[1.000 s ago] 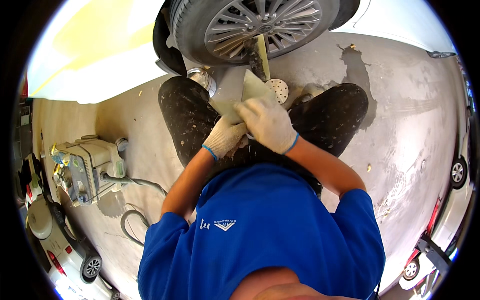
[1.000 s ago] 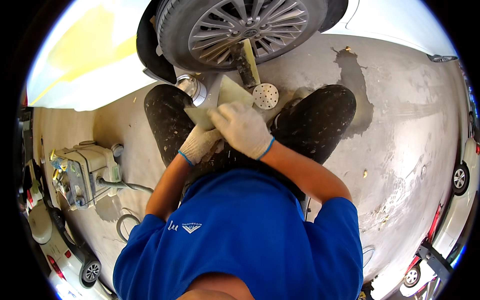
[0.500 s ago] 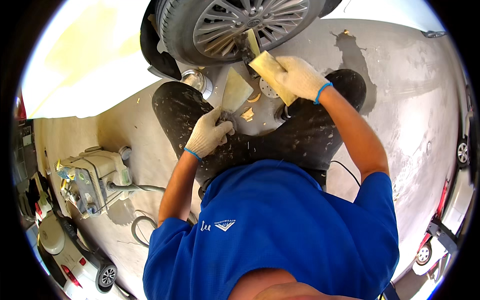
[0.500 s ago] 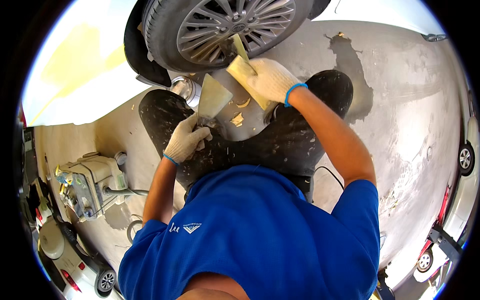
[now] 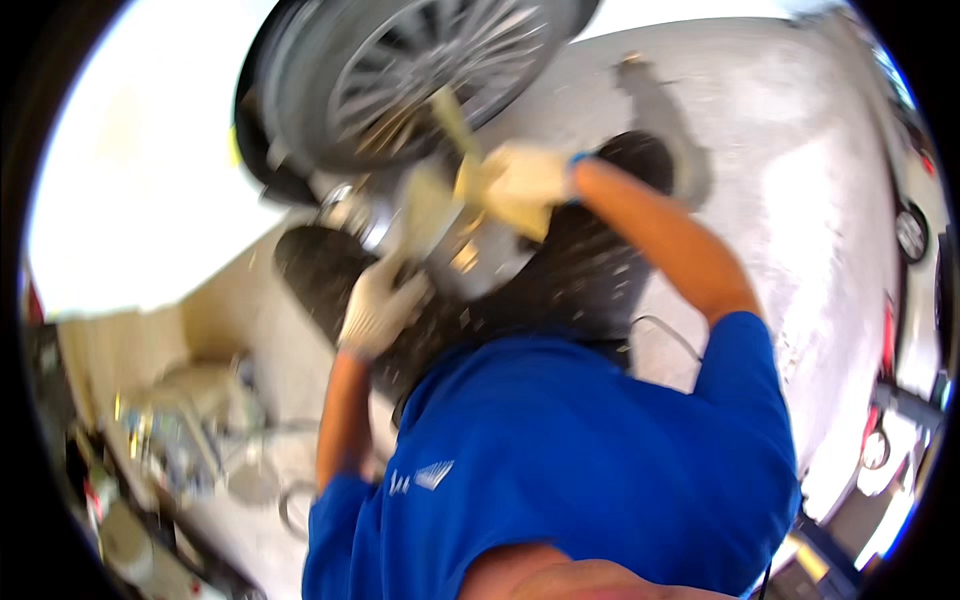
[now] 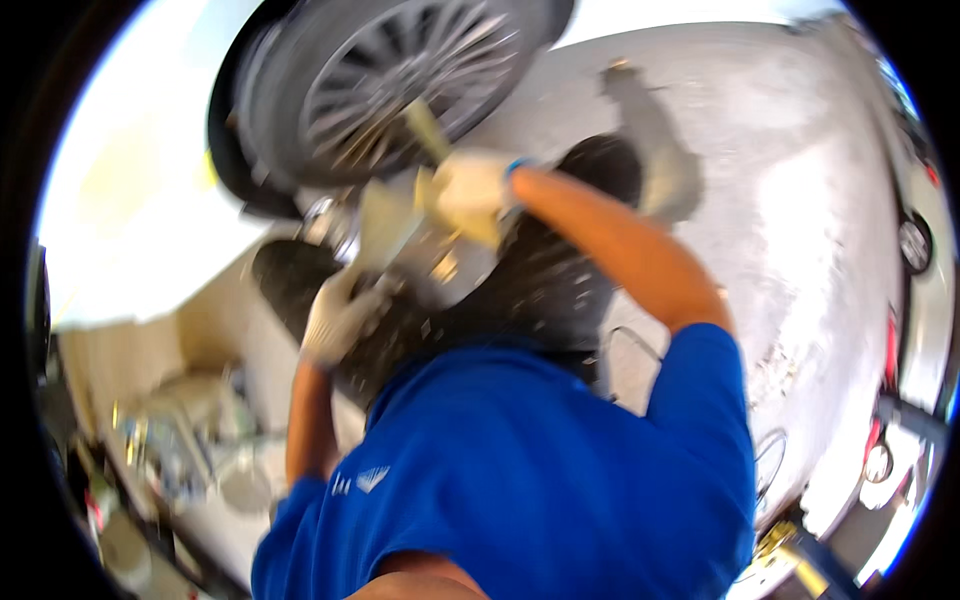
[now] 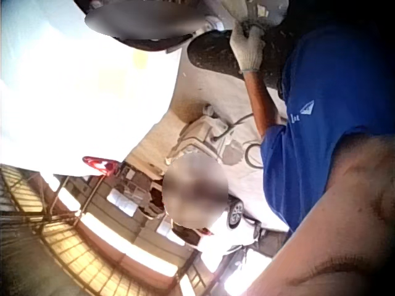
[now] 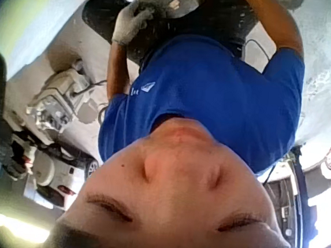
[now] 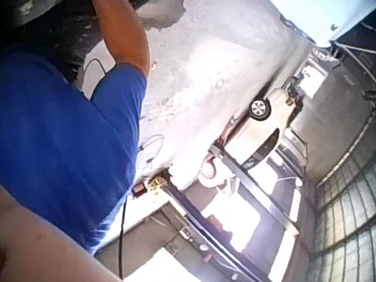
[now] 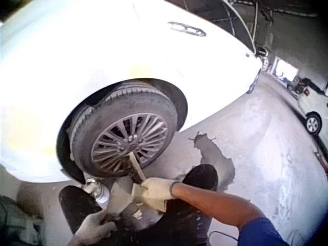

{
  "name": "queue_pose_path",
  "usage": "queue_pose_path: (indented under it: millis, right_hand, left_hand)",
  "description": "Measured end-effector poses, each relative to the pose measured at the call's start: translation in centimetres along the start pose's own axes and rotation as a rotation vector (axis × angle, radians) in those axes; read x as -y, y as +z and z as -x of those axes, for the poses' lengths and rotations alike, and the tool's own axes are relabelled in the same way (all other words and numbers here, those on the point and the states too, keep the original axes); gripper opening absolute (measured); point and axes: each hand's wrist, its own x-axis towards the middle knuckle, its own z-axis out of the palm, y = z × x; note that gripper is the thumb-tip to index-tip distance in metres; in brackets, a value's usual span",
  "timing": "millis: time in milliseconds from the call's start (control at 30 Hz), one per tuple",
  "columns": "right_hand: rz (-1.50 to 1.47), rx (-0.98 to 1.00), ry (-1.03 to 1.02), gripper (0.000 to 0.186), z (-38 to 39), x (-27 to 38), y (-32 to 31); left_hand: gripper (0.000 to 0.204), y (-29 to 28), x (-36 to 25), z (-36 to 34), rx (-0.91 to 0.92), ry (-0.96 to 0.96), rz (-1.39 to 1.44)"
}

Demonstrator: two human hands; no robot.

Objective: The person applies a yellow substance to the rear bumper of a white car using a putty knife. They then mix a filler compound in a small container and apply it to the same area.

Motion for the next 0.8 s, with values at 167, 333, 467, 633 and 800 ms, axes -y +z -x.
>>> queue_pose_path:
  millis: [167, 333, 467, 633, 800]
  right_hand:
    - [0.196, -0.684, -0.197, 0.031, 0.1, 4.0, 3.3]
    - [0.672, -0.739, -0.528, 0.021, -0.3, 7.1, 9.5]
    - [0.334, -0.856, -0.047, 0.028, -2.6, 1.9, 5.5]
    - [0.280, -0.999, -0.365, 0.037, -1.2, 7.6, 7.7]
    - [-0.078, -0.664, -0.027, 0.032, -2.3, 4.6, 4.9]
  left_hand:
    - [0.021, -0.2, 2.6, -1.1, 0.002, -0.052, 0.143]
    - [0.028, 1.4, 2.6, -2.1, 0.007, 0.013, 0.375]
    - [0.028, 0.6, 2.7, -1.6, -0.118, 0.199, 0.123]
    - [0.026, 2.8, 2.0, -2.5, -0.253, 0.254, 0.143]
    - [0.028, 1.2, -0.5, 0.1, -0.367, 0.345, 0.205]
